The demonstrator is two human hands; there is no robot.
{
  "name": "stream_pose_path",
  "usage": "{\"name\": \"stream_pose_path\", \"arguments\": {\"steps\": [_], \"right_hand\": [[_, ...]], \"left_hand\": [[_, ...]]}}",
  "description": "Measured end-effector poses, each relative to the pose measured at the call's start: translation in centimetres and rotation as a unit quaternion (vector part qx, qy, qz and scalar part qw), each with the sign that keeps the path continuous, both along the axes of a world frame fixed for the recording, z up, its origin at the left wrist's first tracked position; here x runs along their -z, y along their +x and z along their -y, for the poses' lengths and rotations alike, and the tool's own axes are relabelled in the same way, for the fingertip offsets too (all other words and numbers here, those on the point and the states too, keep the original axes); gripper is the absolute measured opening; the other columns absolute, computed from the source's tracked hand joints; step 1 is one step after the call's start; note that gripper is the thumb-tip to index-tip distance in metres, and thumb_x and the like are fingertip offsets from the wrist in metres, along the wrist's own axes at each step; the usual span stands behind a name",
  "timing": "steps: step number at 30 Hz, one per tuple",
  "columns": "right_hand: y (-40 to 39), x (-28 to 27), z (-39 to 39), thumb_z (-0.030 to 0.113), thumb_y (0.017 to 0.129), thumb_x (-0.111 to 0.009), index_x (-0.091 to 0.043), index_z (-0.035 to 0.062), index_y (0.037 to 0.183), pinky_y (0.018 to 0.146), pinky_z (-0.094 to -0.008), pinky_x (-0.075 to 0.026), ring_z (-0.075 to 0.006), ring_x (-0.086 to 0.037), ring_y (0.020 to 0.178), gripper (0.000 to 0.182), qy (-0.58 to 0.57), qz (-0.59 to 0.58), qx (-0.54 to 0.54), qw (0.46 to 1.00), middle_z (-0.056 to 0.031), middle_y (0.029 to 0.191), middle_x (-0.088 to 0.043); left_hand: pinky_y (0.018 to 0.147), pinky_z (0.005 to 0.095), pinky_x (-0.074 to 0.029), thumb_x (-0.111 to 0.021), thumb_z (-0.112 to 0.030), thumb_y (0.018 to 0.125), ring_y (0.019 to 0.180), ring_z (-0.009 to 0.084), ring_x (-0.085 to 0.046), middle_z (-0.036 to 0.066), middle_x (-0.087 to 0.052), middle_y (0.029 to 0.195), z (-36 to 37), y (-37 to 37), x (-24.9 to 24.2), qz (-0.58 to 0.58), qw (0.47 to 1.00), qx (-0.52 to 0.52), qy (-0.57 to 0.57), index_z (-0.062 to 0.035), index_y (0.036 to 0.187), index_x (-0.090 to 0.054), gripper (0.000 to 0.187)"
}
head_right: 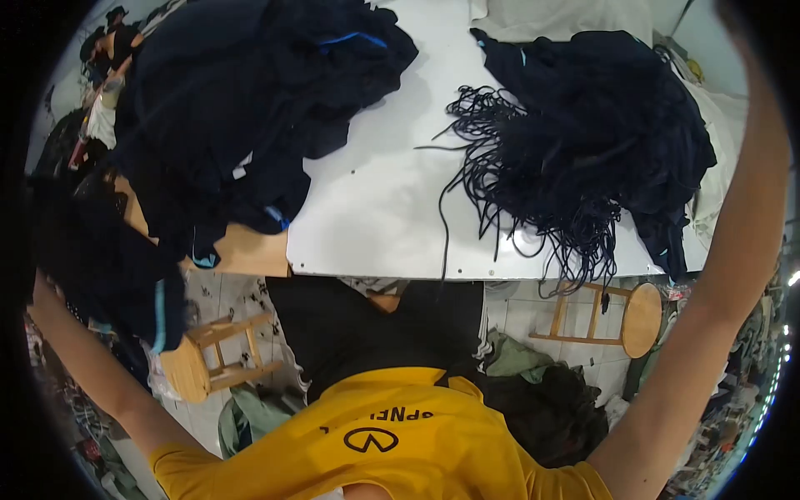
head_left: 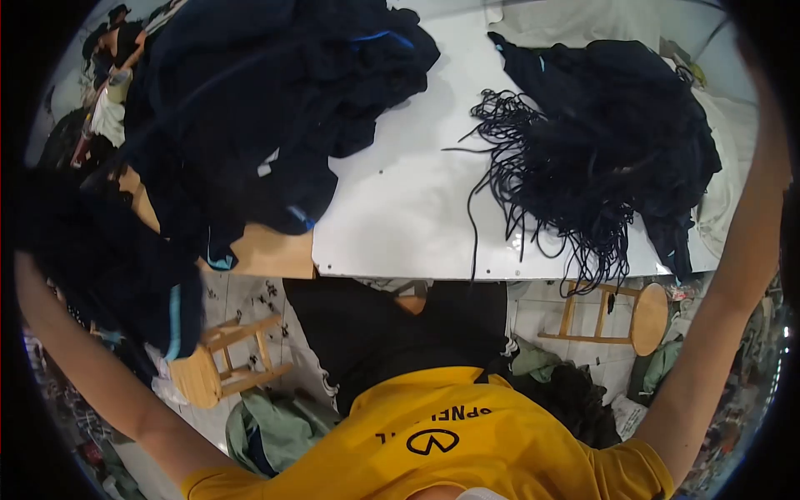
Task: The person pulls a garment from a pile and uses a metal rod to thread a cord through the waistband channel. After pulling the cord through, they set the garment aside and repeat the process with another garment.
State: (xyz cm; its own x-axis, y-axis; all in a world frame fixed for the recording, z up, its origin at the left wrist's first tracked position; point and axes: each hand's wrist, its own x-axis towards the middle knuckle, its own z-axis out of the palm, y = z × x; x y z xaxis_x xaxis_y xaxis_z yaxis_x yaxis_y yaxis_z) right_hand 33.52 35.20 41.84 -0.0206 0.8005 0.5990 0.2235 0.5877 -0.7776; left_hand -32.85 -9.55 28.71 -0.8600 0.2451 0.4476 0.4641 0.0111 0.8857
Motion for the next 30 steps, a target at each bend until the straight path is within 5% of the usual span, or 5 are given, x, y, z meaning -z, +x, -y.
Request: {"name": "stream_pose_path", "arguments": {"steps": [1,6,15,19,30], "right_hand": [[-0.9,-2.2,3.0,0.018,0.091,-0.045,-0.04,0.0072,0.054,0.054,-0.0409,-0.047,-0.0187,-0.054,0.058,0.039,0.05,-0.22,0.004,0.974,-0.0054,0.052,-0.041],[3.3,-0.4,-3.3,0.049,0.091,-0.052,-0.059,0.007,0.117,0.066,-0.0275,-0.049,-0.0138,-0.065,0.074,0.05,-0.137,0.612,0.091,0.773,-0.0031,0.085,-0.068],[-12.3,17.5,11.3,0.009,0.079,-0.069,-0.06,0.0027,0.104,0.072,-0.0332,-0.052,-0.0219,-0.07,0.083,0.027,-0.025,0.688,-0.253,0.68,-0.012,0.095,-0.071],[-13.4,19.6,12.4,0.006,0.082,-0.063,-0.056,0.0057,0.123,0.096,-0.0329,-0.042,-0.0189,-0.059,0.108,0.042,-0.001,0.266,-0.344,0.901,-0.0071,0.116,-0.064],[-9.6,29.6,13.4,0.006,0.076,-0.075,-0.068,-0.0027,0.079,0.056,-0.0207,-0.038,-0.0027,-0.05,0.063,0.012,-0.314,0.264,-0.351,0.842,-0.0001,0.067,-0.06]], "left_hand": [[0.101,0.0326,-0.041,-0.056,-0.027,0.094,0.113,0.023,-0.059,0.009,-0.065,0.119,-1.5,0.8,-0.5,0.006,1.0,0.016,0.013,-0.0085,0.121,-0.063,0.033],[0.103,0.0323,-0.04,-0.056,-0.026,0.094,0.115,0.0227,-0.058,0.008,-0.064,0.121,-9.6,7.0,-3.0,0.001,0.991,0.104,0.081,-0.0094,0.122,-0.064,0.034],[0.075,0.0292,-0.049,-0.066,-0.026,0.089,0.084,0.0148,-0.064,0.009,-0.068,0.09,-18.6,23.2,0.7,-0.448,0.742,0.425,-0.261,-0.0041,0.106,-0.067,0.028],[0.058,0.0385,-0.048,-0.068,-0.03,0.083,0.065,0.0317,-0.062,0.014,-0.063,0.068,-21.7,27.8,7.8,-0.475,0.66,0.526,-0.25,-0.0077,0.085,-0.066,0.023],[0.053,0.0261,-0.031,-0.069,-0.028,0.089,0.061,0.0039,-0.035,-0.005,-0.043,0.062,-20.4,26.5,19.5,0.048,0.555,0.734,-0.388,0.0006,0.078,-0.06,0.031]]}}
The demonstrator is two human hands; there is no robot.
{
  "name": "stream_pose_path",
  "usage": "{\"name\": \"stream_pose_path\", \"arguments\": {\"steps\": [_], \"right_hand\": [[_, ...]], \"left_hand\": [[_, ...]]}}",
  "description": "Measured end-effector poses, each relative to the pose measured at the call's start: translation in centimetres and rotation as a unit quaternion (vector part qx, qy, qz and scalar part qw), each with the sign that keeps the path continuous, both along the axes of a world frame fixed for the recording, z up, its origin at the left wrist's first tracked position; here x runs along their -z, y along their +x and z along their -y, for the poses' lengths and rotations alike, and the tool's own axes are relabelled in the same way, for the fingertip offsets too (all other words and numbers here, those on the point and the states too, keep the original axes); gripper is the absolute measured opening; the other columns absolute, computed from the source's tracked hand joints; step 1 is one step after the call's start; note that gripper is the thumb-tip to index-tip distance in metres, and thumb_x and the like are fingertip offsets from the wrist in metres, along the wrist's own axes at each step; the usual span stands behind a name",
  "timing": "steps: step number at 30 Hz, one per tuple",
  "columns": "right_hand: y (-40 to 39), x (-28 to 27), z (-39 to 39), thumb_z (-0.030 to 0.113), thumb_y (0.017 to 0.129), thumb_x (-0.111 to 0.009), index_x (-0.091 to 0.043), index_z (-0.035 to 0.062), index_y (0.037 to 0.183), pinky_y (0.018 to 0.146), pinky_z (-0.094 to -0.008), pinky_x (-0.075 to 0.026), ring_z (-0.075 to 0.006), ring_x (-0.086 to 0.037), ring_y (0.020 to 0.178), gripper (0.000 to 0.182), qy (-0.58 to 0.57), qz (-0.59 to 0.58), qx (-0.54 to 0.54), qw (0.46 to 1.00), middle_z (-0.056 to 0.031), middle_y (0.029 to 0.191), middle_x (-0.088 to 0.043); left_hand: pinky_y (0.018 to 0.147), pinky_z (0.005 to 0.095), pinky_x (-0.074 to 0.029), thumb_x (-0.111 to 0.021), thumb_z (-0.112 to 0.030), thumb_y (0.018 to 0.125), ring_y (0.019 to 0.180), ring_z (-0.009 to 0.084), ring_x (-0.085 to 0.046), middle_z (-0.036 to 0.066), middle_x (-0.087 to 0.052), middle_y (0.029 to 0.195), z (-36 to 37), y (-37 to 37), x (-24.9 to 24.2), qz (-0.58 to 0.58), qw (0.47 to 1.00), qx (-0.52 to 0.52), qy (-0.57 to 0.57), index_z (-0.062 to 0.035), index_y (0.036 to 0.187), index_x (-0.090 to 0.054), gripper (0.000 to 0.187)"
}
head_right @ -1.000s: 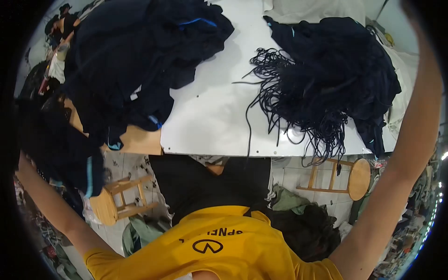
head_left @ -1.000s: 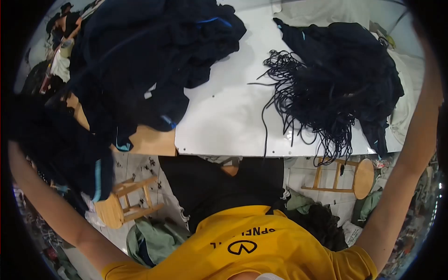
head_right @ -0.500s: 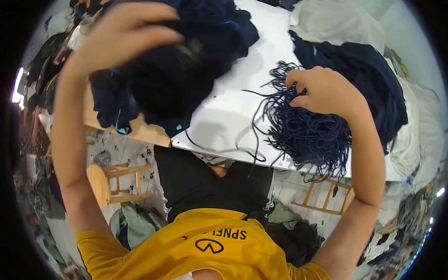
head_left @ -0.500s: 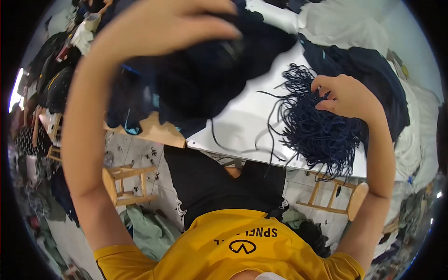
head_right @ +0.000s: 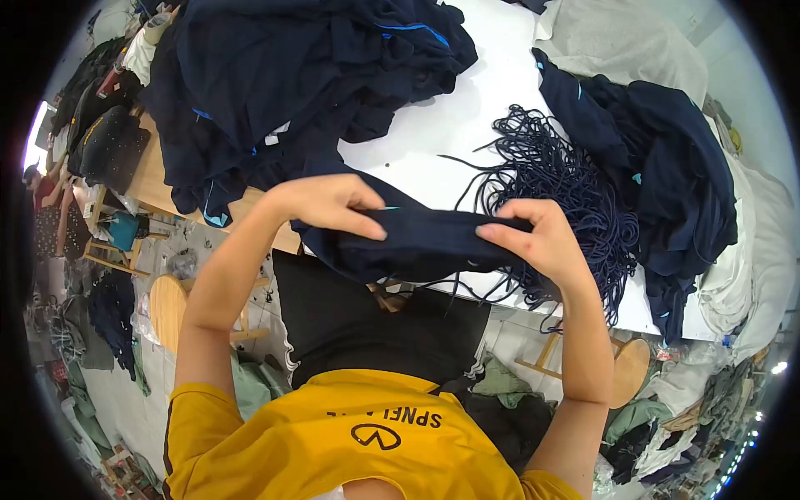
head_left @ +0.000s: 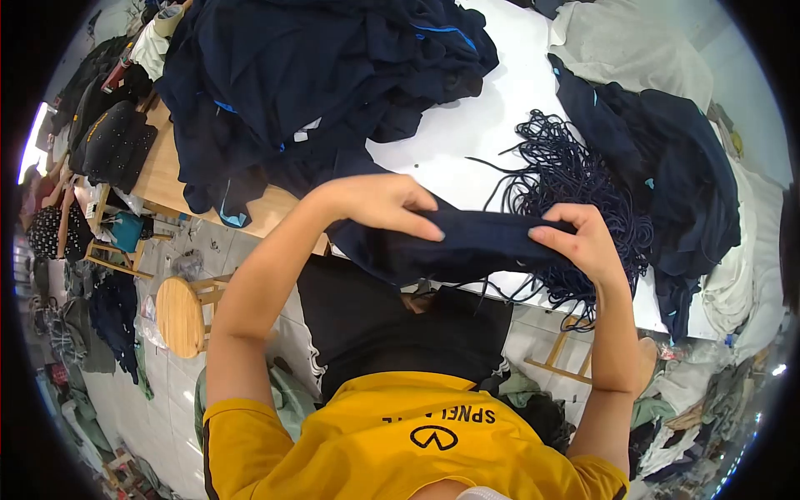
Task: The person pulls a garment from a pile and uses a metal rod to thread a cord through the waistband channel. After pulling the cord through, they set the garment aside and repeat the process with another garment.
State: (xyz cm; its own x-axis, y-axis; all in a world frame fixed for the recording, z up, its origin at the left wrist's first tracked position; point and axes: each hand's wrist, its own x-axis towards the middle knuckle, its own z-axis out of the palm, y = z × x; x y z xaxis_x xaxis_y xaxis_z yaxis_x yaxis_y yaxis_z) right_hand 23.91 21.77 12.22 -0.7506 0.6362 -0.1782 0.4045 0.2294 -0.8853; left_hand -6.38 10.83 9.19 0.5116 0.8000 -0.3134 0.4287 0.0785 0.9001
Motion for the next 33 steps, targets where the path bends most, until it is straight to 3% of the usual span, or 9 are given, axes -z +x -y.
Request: {"name": "stream_pose_path", "arguments": {"steps": [2,8,12,17,19,22,26,29,33], "right_hand": [[0.4,0.1,0.5,0.005,0.073,-0.076,-0.059,0.0005,0.066,0.062,-0.0212,-0.038,-0.0054,-0.049,0.068,0.019,-0.019,0.02,0.014,1.0,-0.0006,0.073,-0.058],[-0.3,3.1,1.0,-0.003,0.066,-0.068,-0.042,0.0048,0.058,0.067,-0.0231,-0.035,-0.0089,-0.047,0.078,0.029,-0.02,-0.123,0.036,0.992,-0.0037,0.097,-0.058],[-0.8,3.7,1.0,-0.007,0.065,-0.056,-0.032,0.0057,0.056,0.06,-0.0219,-0.037,-0.0073,-0.049,0.071,0.029,-0.134,-0.127,0.055,0.981,-0.0075,0.086,-0.064],[-2.6,3.9,2.7,-0.008,0.067,-0.049,-0.03,0.0036,0.056,0.054,-0.0225,-0.036,-0.0057,-0.043,0.058,0.026,0.004,-0.102,0.054,0.993,-0.0054,0.06,-0.055],[-3.2,3.6,2.7,-0.008,0.068,-0.049,-0.036,0.004,0.064,0.059,-0.0226,-0.037,-0.0066,-0.045,0.063,0.018,-0.019,-0.108,0.04,0.993,-0.0025,0.064,-0.05],[-4.3,3.1,3.2,-0.008,0.07,-0.049,-0.045,0.0044,0.082,0.067,-0.0229,-0.039,-0.008,-0.048,0.072,0.018,-0.076,-0.131,0.015,0.988,-0.0007,0.073,-0.047],[-6.8,1.7,5.4,0.007,0.08,-0.066,-0.043,0.009,0.13,0.088,-0.0321,-0.042,-0.0148,-0.051,0.099,0.055,-0.077,-0.093,0.003,0.993,-0.0055,0.107,-0.052],[-7.3,1.7,5.4,0.018,0.079,-0.074,-0.035,0.0107,0.139,0.094,-0.0391,-0.041,-0.0194,-0.049,0.108,0.072,-0.079,-0.225,0.037,0.971,-0.0094,0.12,-0.05],[-7.6,3.7,3.6,0.018,0.067,-0.082,-0.032,0.0074,0.142,0.097,-0.0418,-0.041,-0.0295,-0.05,0.115,0.091,0.198,-0.156,0.084,0.964,-0.0173,0.13,-0.046]], "left_hand": [[0.053,0.0252,-0.03,-0.071,-0.023,0.087,0.062,0.0025,-0.034,-0.005,-0.04,0.062,1.6,0.2,-0.6,0.033,0.994,-0.088,-0.055,0.0012,0.075,-0.058,0.03],[0.058,0.0234,-0.036,-0.071,-0.02,0.087,0.064,0.0024,-0.041,-0.004,-0.052,0.065,2.7,-1.0,0.0,0.056,0.995,-0.081,-0.016,0.0033,0.083,-0.065,0.024],[0.06,0.0244,-0.04,-0.073,-0.023,0.085,0.065,0.0031,-0.048,0.0,-0.061,0.068,2.7,-1.5,-0.1,0.034,0.997,-0.07,0.005,0.0034,0.091,-0.068,0.027],[0.058,0.0288,-0.043,-0.075,-0.034,0.08,0.059,0.0146,-0.057,0.011,-0.064,0.07,2.4,0.3,-0.1,-0.093,0.985,-0.032,0.141,0.0009,0.092,-0.069,0.037],[0.056,0.0336,-0.043,-0.075,-0.036,0.078,0.059,0.0258,-0.06,0.016,-0.066,0.072,2.2,0.8,0.5,-0.096,0.977,-0.029,0.187,-0.0003,0.092,-0.07,0.039],[0.055,0.0355,-0.043,-0.075,-0.033,0.078,0.059,0.0278,-0.06,0.016,-0.064,0.069,2.1,2.1,0.3,-0.159,0.971,-0.041,0.174,-0.0014,0.091,-0.071,0.035],[0.053,0.036,-0.043,-0.076,-0.024,0.074,0.059,0.029,-0.06,0.015,-0.061,0.066,2.2,3.8,2.1,-0.156,0.948,-0.084,0.265,-0.0035,0.09,-0.071,0.026],[0.053,0.0355,-0.044,-0.077,-0.01,0.069,0.058,0.0293,-0.061,0.014,-0.063,0.067,3.0,4.3,4.6,-0.044,0.933,-0.204,0.295,-0.0036,0.09,-0.07,0.022],[0.055,0.0331,-0.047,-0.077,-0.016,0.07,0.061,0.0261,-0.064,0.009,-0.065,0.069,2.6,2.7,3.7,-0.116,0.786,-0.31,0.522,-0.0068,0.083,-0.069,0.018]]}}
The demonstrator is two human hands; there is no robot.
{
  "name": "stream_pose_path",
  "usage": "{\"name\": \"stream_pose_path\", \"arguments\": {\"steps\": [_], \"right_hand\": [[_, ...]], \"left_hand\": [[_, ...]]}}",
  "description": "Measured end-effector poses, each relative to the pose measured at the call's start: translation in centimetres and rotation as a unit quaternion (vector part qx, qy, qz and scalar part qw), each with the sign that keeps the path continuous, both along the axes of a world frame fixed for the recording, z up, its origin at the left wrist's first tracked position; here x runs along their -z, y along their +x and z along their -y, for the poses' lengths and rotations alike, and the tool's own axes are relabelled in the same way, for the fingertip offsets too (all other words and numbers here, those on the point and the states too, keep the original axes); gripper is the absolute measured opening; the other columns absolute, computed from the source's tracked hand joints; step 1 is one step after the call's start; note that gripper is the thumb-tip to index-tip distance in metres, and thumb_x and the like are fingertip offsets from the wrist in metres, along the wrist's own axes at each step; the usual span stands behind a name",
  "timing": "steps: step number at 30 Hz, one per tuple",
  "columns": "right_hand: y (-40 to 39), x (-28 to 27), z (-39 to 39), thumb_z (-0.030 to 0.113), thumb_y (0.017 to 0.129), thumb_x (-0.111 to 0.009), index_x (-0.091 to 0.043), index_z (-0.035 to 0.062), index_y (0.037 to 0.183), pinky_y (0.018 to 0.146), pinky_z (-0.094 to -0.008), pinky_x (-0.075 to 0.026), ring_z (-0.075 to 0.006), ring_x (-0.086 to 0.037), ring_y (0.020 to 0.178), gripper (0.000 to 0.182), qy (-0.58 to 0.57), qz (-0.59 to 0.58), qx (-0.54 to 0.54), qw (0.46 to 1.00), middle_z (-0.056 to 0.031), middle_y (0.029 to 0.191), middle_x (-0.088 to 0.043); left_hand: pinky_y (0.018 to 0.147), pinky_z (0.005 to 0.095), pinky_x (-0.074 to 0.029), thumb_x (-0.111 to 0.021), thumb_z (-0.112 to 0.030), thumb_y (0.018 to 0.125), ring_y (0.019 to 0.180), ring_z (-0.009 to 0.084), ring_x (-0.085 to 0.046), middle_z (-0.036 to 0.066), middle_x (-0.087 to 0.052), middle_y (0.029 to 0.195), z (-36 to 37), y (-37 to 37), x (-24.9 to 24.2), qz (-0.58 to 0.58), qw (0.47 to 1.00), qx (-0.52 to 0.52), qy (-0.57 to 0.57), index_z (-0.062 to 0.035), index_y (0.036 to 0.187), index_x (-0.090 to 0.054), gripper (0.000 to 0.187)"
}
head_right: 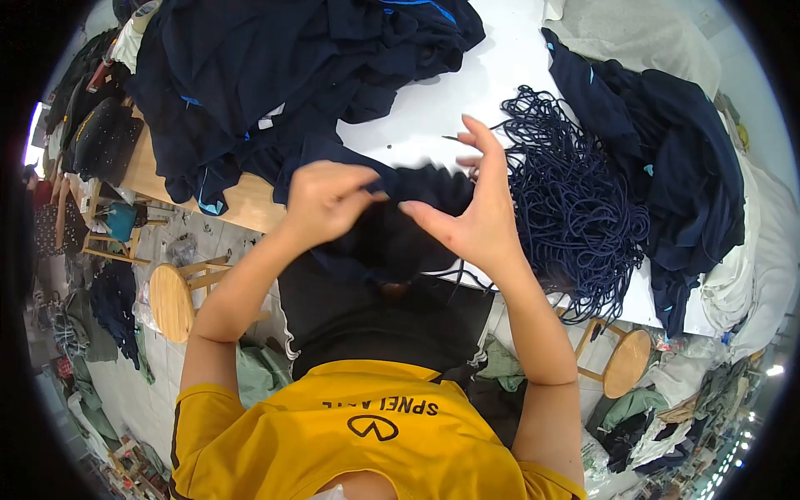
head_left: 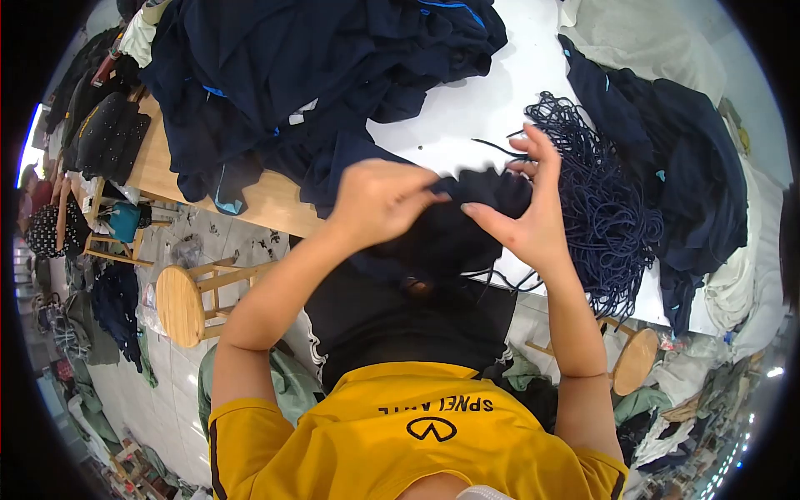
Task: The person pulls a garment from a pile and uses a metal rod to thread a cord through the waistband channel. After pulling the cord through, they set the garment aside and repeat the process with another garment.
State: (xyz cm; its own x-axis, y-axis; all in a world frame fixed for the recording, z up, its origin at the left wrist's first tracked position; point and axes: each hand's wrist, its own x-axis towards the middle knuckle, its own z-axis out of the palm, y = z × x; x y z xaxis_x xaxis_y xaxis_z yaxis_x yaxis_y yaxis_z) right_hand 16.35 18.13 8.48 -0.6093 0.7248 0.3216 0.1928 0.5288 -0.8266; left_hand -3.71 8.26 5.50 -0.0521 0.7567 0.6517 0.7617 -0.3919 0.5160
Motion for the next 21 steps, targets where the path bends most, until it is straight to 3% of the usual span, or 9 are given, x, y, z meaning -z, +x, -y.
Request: {"name": "stream_pose_path", "arguments": {"steps": [1,3,5,10,12,16,18,19,21], "right_hand": [[0.1,1.2,-0.5,0.013,0.066,-0.078,-0.033,0.0084,0.142,0.091,-0.0388,-0.046,-0.0313,-0.056,0.11,0.088,0.08,0.058,0.039,0.994,-0.0207,0.123,-0.052],[1.1,2.0,-1.2,0.007,0.066,-0.071,-0.038,0.0111,0.14,0.085,-0.0391,-0.05,-0.0322,-0.061,0.105,0.082,-0.091,0.2,0.092,0.971,-0.02,0.114,-0.059],[2.6,4.2,-1.6,0.001,0.066,-0.066,-0.041,0.0138,0.139,0.081,-0.0393,-0.052,-0.0339,-0.063,0.098,0.078,0.063,0.161,0.141,0.975,-0.018,0.108,-0.062],[5.6,7.4,1.4,0.001,0.063,-0.067,-0.033,0.0047,0.144,0.095,-0.0451,-0.043,-0.0357,-0.052,0.115,0.089,0.109,0.212,0.063,0.969,-0.0196,0.127,-0.052],[3.6,7.0,4.7,0.007,0.064,-0.071,-0.023,0.0055,0.148,0.106,-0.0551,-0.03,-0.0401,-0.039,0.13,0.097,0.027,0.232,-0.007,0.972,-0.0226,0.141,-0.038],[0.5,1.1,3.8,0.016,0.067,-0.082,-0.015,0.0059,0.15,0.109,-0.0552,-0.025,-0.0497,-0.024,0.137,0.107,0.231,0.031,-0.009,0.972,-0.0326,0.149,-0.017],[-0.2,-2.1,1.9,0.013,0.067,-0.084,-0.029,0.004,0.146,0.104,-0.0476,-0.037,-0.0443,-0.038,0.131,0.097,0.276,-0.025,0.022,0.961,-0.0292,0.146,-0.031],[0.0,-3.5,0.8,0.003,0.073,-0.077,-0.053,0.0005,0.129,0.094,-0.0347,-0.046,-0.033,-0.058,0.113,0.061,0.251,-0.007,0.058,0.966,-0.0214,0.128,-0.056],[1.8,-4.4,-1.2,-0.007,0.08,-0.067,-0.069,-0.0021,0.102,0.077,-0.0218,-0.048,-0.0111,-0.065,0.083,0.023,0.056,-0.035,0.041,0.997,-0.0077,0.088,-0.071]], "left_hand": [[0.055,0.0331,-0.048,-0.077,-0.014,0.068,0.062,0.026,-0.064,0.008,-0.066,0.07,0.1,-1.1,-0.4,0.001,0.999,-0.051,0.017,-0.0062,0.08,-0.068,0.017],[0.055,0.0339,-0.048,-0.077,-0.012,0.066,0.061,0.0255,-0.064,0.008,-0.067,0.07,1.2,-3.6,-2.3,-0.141,0.984,-0.111,0.013,-0.0069,0.08,-0.069,0.017],[0.054,0.0334,-0.047,-0.078,-0.01,0.065,0.058,0.0231,-0.062,0.006,-0.065,0.067,2.4,-6.6,-3.3,-0.265,0.949,-0.166,0.042,-0.0071,0.081,-0.07,0.018],[0.055,0.034,-0.044,-0.075,-0.008,0.066,0.059,0.0246,-0.056,0.004,-0.058,0.062,5.3,-14.3,-4.0,-0.246,0.92,-0.301,0.052,-0.0087,0.084,-0.07,0.018],[0.058,0.0341,-0.044,-0.074,-0.004,0.064,0.063,0.0245,-0.058,0.005,-0.06,0.067,4.0,-13.5,-4.1,-0.281,0.929,-0.231,0.06,-0.0085,0.085,-0.07,0.021],[0.061,0.0335,-0.042,-0.073,-0.008,0.058,0.068,0.0209,-0.057,0.0,-0.058,0.069,-1.2,-7.0,-5.3,-0.288,0.94,-0.047,0.175,-0.0123,0.081,-0.069,0.025],[0.062,0.0337,-0.042,-0.075,-0.013,0.057,0.067,0.0202,-0.057,-0.001,-0.058,0.071,-3.0,-2.8,-5.4,-0.252,0.946,-0.011,0.204,-0.0128,0.08,-0.067,0.024],[0.062,0.0339,-0.042,-0.077,-0.015,0.059,0.067,0.0203,-0.056,-0.001,-0.06,0.074,-3.3,-1.3,-5.3,-0.225,0.954,-0.011,0.198,-0.0128,0.081,-0.066,0.024],[0.06,0.033,-0.042,-0.079,-0.018,0.063,0.068,0.0207,-0.057,-0.001,-0.061,0.078,-3.9,0.1,-4.0,-0.149,0.973,-0.063,0.163,-0.0129,0.086,-0.066,0.027]]}}
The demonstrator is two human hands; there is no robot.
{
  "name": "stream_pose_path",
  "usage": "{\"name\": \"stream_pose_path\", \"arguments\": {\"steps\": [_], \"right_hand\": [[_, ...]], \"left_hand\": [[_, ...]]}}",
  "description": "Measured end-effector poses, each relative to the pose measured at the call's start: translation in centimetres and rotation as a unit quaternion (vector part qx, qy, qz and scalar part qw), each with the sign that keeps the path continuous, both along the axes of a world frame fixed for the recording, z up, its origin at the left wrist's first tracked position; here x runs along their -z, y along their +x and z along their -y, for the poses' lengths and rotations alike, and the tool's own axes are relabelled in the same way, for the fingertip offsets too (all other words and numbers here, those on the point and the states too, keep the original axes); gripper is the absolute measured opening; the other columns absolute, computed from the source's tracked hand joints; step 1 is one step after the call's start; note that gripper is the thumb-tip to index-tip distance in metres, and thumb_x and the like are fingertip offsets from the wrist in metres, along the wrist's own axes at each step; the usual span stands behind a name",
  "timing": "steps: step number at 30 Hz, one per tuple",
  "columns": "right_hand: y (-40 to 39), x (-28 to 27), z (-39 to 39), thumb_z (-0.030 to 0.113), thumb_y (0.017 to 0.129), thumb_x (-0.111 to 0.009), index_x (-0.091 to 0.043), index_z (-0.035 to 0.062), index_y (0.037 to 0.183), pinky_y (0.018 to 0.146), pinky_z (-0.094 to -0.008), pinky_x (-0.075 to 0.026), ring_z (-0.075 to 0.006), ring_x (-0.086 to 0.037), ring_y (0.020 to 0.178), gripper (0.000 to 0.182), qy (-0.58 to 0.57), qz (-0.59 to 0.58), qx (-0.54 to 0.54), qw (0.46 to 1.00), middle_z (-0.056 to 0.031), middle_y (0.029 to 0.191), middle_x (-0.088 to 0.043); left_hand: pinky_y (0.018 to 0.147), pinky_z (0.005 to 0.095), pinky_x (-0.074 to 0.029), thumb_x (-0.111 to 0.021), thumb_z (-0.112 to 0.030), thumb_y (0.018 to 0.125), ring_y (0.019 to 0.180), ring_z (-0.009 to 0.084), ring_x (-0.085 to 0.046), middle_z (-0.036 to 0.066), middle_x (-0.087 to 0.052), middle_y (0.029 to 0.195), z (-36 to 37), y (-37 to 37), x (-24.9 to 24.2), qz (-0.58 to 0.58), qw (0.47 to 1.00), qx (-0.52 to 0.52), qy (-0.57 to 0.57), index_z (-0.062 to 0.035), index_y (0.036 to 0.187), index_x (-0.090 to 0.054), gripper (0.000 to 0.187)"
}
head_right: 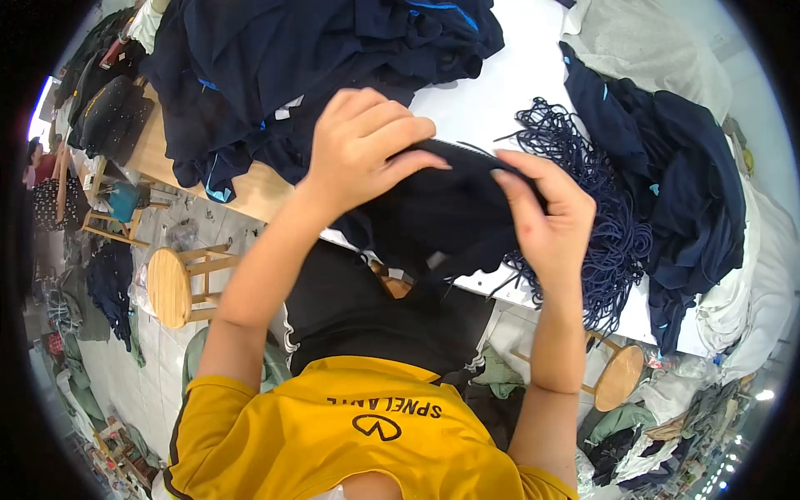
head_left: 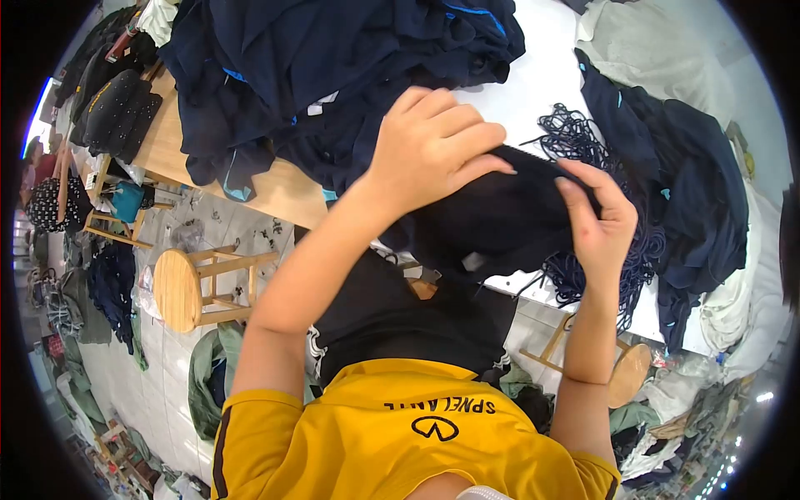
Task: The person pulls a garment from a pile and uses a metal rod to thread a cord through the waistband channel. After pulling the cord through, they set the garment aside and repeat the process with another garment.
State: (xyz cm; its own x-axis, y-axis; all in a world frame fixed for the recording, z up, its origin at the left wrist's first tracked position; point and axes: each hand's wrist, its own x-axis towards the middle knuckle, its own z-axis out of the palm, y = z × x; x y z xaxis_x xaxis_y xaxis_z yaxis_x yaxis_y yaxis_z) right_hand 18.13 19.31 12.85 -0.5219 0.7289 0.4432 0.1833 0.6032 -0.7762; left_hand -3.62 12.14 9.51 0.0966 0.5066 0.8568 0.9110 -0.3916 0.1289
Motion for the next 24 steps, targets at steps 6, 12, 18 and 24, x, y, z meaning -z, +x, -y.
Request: {"name": "stream_pose_path", "arguments": {"steps": [6,12,18,24], "right_hand": [[3.3,-0.8,-1.3,0.003,0.077,-0.076,-0.063,-0.0007,0.085,0.067,-0.0195,-0.044,-0.0064,-0.055,0.072,0.016,-0.071,0.108,0.027,0.991,-0.0017,0.075,-0.062],[3.5,-1.1,-0.7,0.009,0.073,-0.079,-0.053,0.0013,0.079,0.064,-0.022,-0.041,-0.0081,-0.048,0.069,0.028,-0.034,0.187,-0.012,0.982,-0.0015,0.071,-0.054],[2.4,-0.9,0.5,-0.003,0.076,-0.069,-0.048,0.0036,0.095,0.079,-0.0273,-0.045,-0.0194,-0.056,0.082,0.028,-0.065,0.19,-0.17,0.965,-0.0084,0.085,-0.056],[0.4,0.7,1.9,-0.013,0.064,-0.051,-0.035,0.0045,0.139,0.099,-0.0393,-0.044,-0.036,-0.05,0.118,0.079,-0.053,0.197,-0.239,0.949,-0.0217,0.143,-0.031]], "left_hand": [[0.093,0.0366,-0.044,-0.072,-0.013,0.081,0.068,0.0161,-0.059,0.005,-0.066,0.08,3.0,1.7,6.3,0.416,0.82,0.093,-0.382,-0.0013,0.093,-0.066,0.018],[0.117,0.0436,-0.021,-0.068,-0.016,0.086,0.075,0.0091,-0.06,0.002,-0.069,0.079,6.5,-0.8,5.1,0.411,0.689,0.27,-0.533,-0.0005,0.089,-0.068,0.015],[0.068,0.0374,-0.039,-0.072,-0.029,0.082,0.061,0.0273,-0.056,0.013,-0.059,0.067,6.5,0.7,4.0,0.29,0.806,0.209,-0.471,0.002,0.079,-0.062,0.032],[0.049,0.0359,-0.04,-0.072,-0.024,0.081,0.053,0.0294,-0.055,0.009,-0.054,0.062,7.3,2.6,3.3,0.187,0.915,0.054,-0.353,-0.0012,0.073,-0.057,0.029]]}}
